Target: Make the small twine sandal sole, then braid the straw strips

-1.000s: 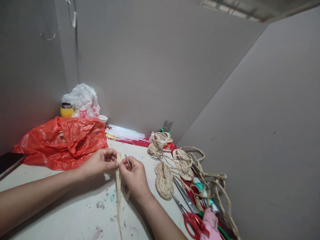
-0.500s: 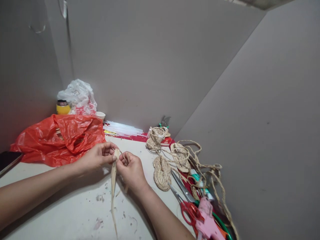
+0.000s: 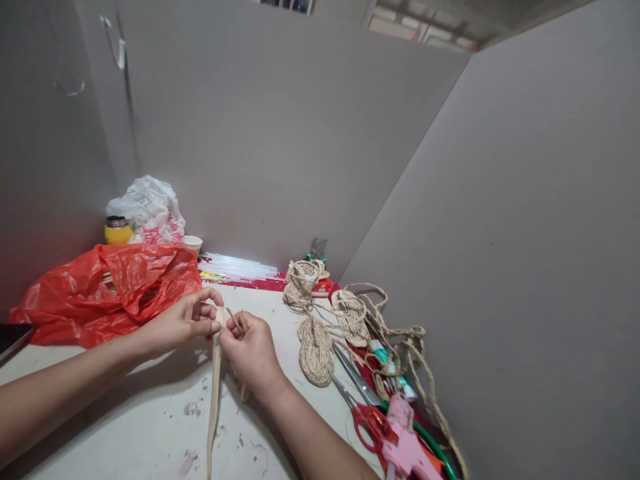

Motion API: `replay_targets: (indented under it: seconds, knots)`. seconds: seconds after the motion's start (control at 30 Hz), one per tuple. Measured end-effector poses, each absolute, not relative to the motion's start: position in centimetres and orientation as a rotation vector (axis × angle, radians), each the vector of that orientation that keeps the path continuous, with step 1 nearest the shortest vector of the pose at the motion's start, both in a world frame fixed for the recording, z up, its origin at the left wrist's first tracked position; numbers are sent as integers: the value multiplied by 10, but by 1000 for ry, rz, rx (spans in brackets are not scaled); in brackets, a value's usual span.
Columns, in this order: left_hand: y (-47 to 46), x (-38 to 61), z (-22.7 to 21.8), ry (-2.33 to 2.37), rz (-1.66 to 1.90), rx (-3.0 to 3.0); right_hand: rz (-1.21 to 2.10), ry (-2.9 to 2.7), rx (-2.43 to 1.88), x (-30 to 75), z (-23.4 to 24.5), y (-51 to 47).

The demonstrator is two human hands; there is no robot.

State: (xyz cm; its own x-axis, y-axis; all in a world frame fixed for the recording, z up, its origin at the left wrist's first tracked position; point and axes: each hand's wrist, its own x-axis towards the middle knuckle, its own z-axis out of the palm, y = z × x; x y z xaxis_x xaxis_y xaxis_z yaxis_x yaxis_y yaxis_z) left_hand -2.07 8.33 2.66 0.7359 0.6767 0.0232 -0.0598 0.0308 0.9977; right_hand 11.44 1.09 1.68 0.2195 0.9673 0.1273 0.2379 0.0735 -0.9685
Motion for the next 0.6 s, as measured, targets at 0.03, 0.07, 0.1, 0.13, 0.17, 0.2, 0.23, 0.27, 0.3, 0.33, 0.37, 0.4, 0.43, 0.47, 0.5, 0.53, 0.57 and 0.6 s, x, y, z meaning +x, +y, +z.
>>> replay_targets:
  seconds: [0.03, 0.07, 0.1, 0.13, 0.17, 0.2, 0.23, 0.27, 0.3, 0.33, 0.37, 0.4, 0.43, 0.47, 0.5, 0.53, 0.57, 0.6]
  knots:
    - [84, -21, 26, 537, 615, 1436, 837, -1242, -1401, 114, 17, 11]
    - [84, -21, 25, 531, 618, 1431, 820, -1253, -1404, 113, 17, 11]
    - [83, -21, 25, 525, 623, 1422, 800, -1264, -1405, 114, 16, 10]
    - [82, -21, 25, 517, 627, 1406, 779, -1274, -1411, 115, 14, 11]
    - [80, -21, 26, 504, 622, 1382, 758, -1286, -1416, 116, 11, 12]
    - [78, -22, 29, 484, 612, 1356, 735, -1290, -1422, 119, 8, 13]
    - [74, -23, 34, 456, 591, 1327, 672, -1301, -1439, 123, 6, 15]
    - [69, -25, 41, 413, 560, 1313, 595, -1292, -1465, 127, 3, 18]
    - [64, -28, 50, 362, 548, 1314, 564, -1273, -1485, 131, 1, 21]
    - [59, -32, 60, 300, 543, 1320, 548, -1265, -1495, 134, -2, 24]
    - [54, -36, 72, 249, 563, 1329, 537, -1259, -1502, 138, -4, 27]
    - [50, -41, 84, 229, 609, 1339, 536, -1255, -1508, 140, -7, 30]
    - [46, -47, 96, 226, 675, 1343, 530, -1253, -1515, 143, -10, 32]
    - [44, -53, 108, 225, 759, 1342, 521, -1250, -1526, 146, -13, 34]
    - [42, -61, 119, 245, 846, 1325, 509, -1247, -1538, 148, -16, 36]
    - [42, -71, 129, 260, 919, 1299, 493, -1245, -1550, 152, -19, 37]
    - [41, -83, 137, 270, 1013, 1281, 473, -1242, -1560, 156, -22, 39]
    - [42, -96, 142, 297, 1120, 1254, 449, -1238, -1569, 161, -24, 40]
